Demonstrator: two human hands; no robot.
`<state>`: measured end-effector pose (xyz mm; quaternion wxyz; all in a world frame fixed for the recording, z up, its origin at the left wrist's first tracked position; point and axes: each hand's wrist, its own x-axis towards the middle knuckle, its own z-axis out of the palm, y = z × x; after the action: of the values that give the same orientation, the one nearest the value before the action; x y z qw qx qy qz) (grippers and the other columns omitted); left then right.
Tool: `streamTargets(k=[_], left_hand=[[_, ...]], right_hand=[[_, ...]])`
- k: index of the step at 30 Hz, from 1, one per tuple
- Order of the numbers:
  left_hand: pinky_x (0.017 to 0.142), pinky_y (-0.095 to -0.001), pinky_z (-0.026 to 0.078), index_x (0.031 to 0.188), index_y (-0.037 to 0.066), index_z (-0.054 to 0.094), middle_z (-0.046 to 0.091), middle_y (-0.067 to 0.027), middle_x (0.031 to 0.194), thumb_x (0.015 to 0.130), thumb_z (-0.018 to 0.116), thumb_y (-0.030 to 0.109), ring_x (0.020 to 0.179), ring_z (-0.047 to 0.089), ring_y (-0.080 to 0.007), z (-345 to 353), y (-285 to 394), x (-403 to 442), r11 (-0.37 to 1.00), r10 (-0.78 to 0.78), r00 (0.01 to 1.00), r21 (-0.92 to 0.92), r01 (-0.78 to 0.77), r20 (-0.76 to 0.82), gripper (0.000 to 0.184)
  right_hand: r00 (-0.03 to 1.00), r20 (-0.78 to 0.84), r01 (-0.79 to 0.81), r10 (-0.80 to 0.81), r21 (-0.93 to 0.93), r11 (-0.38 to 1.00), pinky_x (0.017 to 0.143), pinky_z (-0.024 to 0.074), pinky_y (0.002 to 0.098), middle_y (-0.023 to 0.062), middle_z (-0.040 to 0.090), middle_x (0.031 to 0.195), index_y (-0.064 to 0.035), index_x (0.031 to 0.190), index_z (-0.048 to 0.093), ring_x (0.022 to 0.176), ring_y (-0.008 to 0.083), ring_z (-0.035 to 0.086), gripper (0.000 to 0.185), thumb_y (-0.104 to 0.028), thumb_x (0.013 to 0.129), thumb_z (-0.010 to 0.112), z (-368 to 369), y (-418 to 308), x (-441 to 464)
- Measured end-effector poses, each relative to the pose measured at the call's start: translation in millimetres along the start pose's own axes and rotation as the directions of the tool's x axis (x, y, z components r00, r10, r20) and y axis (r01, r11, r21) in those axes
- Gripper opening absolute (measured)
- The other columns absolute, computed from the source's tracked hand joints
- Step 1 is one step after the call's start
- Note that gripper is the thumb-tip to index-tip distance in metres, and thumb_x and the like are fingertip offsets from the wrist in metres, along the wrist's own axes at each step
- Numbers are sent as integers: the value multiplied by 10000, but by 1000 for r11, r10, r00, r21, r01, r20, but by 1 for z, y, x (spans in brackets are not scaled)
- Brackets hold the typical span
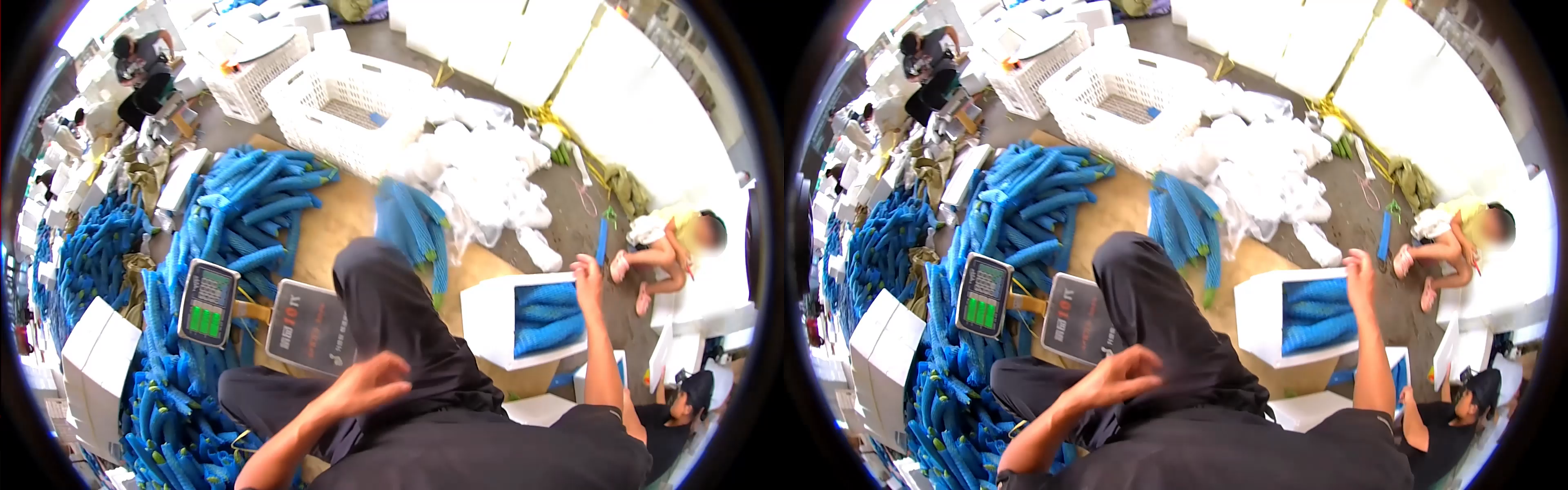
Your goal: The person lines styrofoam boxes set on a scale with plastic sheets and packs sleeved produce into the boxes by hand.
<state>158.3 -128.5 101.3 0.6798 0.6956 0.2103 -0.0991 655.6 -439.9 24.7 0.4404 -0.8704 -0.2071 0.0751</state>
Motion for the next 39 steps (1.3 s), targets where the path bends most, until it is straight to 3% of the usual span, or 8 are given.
streamTargets(k=[4, 9, 11, 23, 30, 33, 37, 39], left_hand=[[747, -294, 558, 1156, 62, 674, 749, -29, 918, 1015, 760, 286, 835, 697, -116, 8, -36, -52, 991, -133, 991, -23, 132, -34, 278], [788, -406, 589, 1122, 110, 702, 774, -118, 935, 1014, 701, 304, 896, 767, -295, 29, -58, -81, 989, -54, 972, 125, 85, -228, 222], [804, -324, 565, 1141, 85, 739, 761, -82, 971, 1010, 756, 320, 885, 734, -211, 26, -33, -89, 977, -83, 963, 172, 130, -258, 270], [719, -493, 569, 984, 89, 661, 700, -169, 917, 936, 732, 338, 847, 692, -408, 9, -30, -76, 825, 306, 941, 533, -188, -141, 263], [675, -481, 572, 1013, 97, 682, 710, -187, 843, 942, 702, 205, 735, 686, -425, -2, -26, -69, 838, 141, 990, 535, -104, -29, 131], [658, -462, 564, 1046, 99, 706, 732, -188, 856, 965, 676, 172, 720, 699, -399, -3, -51, -79, 799, 338, 938, 551, -240, -81, 113], [737, -399, 568, 1302, 36, 707, 786, -193, 1073, 974, 651, 230, 975, 758, -327, -4, -20, -106, 883, -456, 887, -157, 442, -73, 385], [749, -409, 569, 1296, 48, 707, 780, -198, 1053, 984, 650, 234, 963, 757, -336, -8, -27, -116, 893, -450, 886, -72, 445, -112, 368]], right_hand=[[825, 563, -64, -53, 186, 980, 652, 568, 295, 36, 669, 816, -46, 1124, 639, 694, 129, 664, 114, -93, 1030, 595, 99, -127, -26], [-236, 966, -1, 104, -107, 994, 755, 606, 309, 95, 768, 982, -51, 1166, 649, 835, 161, 752, 320, -361, 1101, 602, 171, -235, -122], [-415, 905, 172, 98, -28, 985, 742, 590, 292, 45, 756, 984, -71, 1155, 666, 860, 125, 732, 302, -358, 1112, 582, 187, -221, -145], [-529, 834, 485, 155, 147, 862, 1047, 522, 391, 162, 698, 1368, -30, 1459, 529, 1266, 298, 665, 475, -301, 1072, 578, 184, -220, -129], [-325, 928, 630, -181, 355, 691, 832, 548, 501, 185, 712, 1060, -62, 1129, 616, 1018, 420, 697, 346, -390, 1101, 510, 181, -224, -155], [-295, 866, 538, -403, 499, 679, 755, 531, 509, 170, 672, 930, -36, 984, 571, 930, 416, 692, 334, -354, 1079, 532, 193, -226, -159], [-370, 786, 504, -496, 618, 603, 735, 534, 495, 181, 665, 924, -19, 961, 579, 906, 417, 685, 357, -352, 1083, 537, 221, -229, -168], [-432, 717, 489, -547, 696, 525, 727, 531, 505, 191, 661, 908, -9, 946, 573, 884, 429, 678, 392, -369, 1093, 526, 239, -235, -169]])
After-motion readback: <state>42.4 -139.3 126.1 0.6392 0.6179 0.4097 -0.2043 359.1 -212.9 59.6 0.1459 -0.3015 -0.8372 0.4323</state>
